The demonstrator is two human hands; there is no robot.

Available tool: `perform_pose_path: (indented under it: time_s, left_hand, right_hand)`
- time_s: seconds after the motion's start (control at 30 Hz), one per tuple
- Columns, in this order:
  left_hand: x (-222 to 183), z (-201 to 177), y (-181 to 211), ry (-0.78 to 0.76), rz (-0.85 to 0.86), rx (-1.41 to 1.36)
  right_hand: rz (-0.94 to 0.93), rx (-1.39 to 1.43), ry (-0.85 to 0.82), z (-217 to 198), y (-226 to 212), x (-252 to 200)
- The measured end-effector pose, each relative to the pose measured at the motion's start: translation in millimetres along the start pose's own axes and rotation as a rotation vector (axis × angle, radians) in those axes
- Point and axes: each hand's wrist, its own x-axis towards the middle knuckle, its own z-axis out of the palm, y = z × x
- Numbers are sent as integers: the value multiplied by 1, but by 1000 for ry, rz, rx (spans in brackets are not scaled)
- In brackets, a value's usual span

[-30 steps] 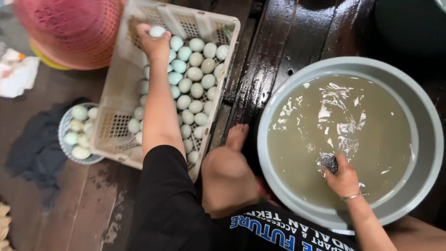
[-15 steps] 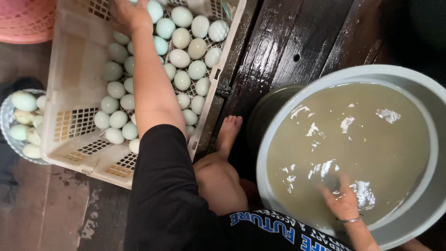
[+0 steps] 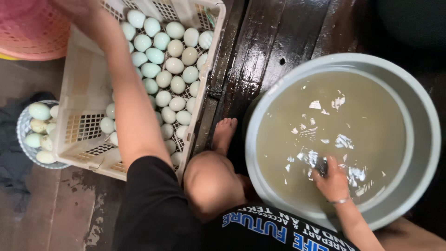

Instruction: The person sits on the floor and washes eggs by hand using a steel wool scrubber in a basin of water, then places them into a plastic crate.

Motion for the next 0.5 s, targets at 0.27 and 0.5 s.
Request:
perform_pose_path:
  time_s: [0.27, 0.5]
  left_hand:
    - [-181, -122, 261, -570, 210, -440]
    - [-289, -227, 366, -1120, 317, -216]
  right_hand:
    - [39, 17, -126, -26, -33, 15]
    - [-163, -30, 251, -54, -56, -13]
